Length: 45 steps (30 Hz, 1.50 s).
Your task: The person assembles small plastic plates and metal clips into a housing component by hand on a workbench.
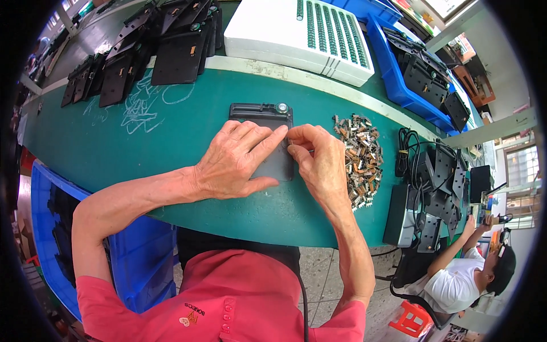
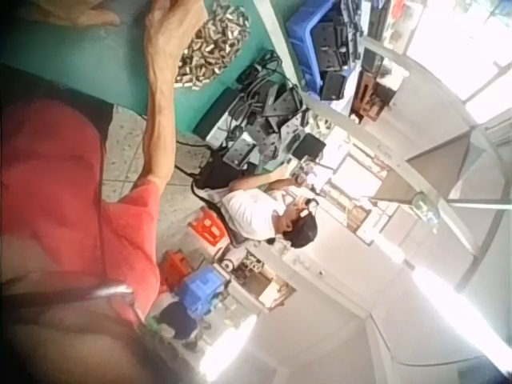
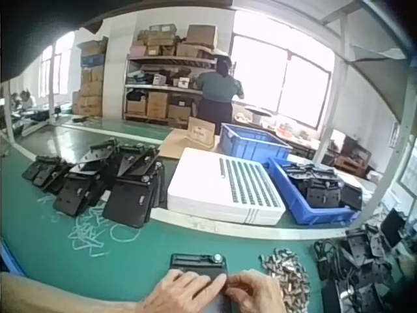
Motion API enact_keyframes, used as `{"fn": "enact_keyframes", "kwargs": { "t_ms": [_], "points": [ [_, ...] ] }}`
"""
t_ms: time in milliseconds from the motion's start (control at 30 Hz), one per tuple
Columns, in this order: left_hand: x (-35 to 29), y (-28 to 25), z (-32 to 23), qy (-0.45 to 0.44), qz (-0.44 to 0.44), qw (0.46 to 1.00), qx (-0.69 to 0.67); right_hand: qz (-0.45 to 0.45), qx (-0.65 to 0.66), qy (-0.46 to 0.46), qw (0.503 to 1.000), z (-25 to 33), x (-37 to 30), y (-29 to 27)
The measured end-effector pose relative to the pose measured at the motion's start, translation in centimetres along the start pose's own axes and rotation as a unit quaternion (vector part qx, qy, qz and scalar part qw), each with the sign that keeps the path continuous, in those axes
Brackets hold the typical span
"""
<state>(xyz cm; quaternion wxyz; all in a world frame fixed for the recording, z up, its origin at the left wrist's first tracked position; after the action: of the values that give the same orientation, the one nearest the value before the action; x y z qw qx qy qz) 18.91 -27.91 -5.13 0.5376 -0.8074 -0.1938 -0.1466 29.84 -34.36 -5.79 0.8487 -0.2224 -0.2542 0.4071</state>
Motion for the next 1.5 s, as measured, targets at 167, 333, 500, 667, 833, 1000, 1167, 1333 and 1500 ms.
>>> {"fn": "enact_keyframes", "kwargs": {
  "t_ms": [167, 333, 500, 667, 833, 1000, 1167, 1333, 1500],
  "points": [
    [0.0, -0.3, 0.1, -0.003, -0.006, 1.000, -0.020, 0.024, -0.033, -0.001, 0.999, 0.6, 0.4, 0.6],
    [-0.2, -0.2, 0.1, 0.000, -0.019, 1.000, -0.020, 0.027, -0.042, 0.033, 0.998, 0.8, 0.6, 1.0],
    [-0.1, 0.1, 0.2, -0.005, -0.009, 1.000, -0.025, 0.020, -0.093, 0.036, 0.995, 0.6, 0.9, 0.9],
    [0.0, 0.0, 0.3, -0.005, -0.008, 1.000, -0.023, 0.011, -0.123, -0.019, 0.992, 0.9, 1.2, 1.0],
    [-0.1, 0.1, 0.3, -0.002, -0.011, 1.000, -0.020, 0.015, -0.109, -0.014, 0.994, 0.8, 0.9, 0.9],
    [-0.1, -0.1, 0.3, -0.006, -0.010, 1.000, -0.026, 0.020, -0.074, 0.037, 0.996, 0.0, 0.1, 0.7],
    [0.0, -0.4, 0.0, 0.001, -0.020, 0.999, -0.026, 0.024, -0.120, -0.003, 0.992, 0.5, 0.0, 0.3],
    [0.0, -0.5, 0.0, 0.008, -0.028, 0.999, -0.030, 0.024, -0.097, 0.015, 0.995, -0.2, -0.3, 0.4],
    [-0.2, -0.8, 0.2, 0.009, -0.028, 0.999, -0.039, 0.004, -0.080, 0.002, 0.997, -0.1, -0.8, 0.1]
  ]
}}
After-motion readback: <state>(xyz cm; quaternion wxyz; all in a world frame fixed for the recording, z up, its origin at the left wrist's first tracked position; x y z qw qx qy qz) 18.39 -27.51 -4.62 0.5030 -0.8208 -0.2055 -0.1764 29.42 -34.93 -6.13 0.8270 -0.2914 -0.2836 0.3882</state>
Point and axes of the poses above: each hand's wrist, its own x-axis towards the middle knuckle, its own y-axis out of the palm, z = x × y, the point moved 10 cm from there along x, towards the middle knuckle, and after that the axes turned 12 degrees about -y, right-handed, at the moved point
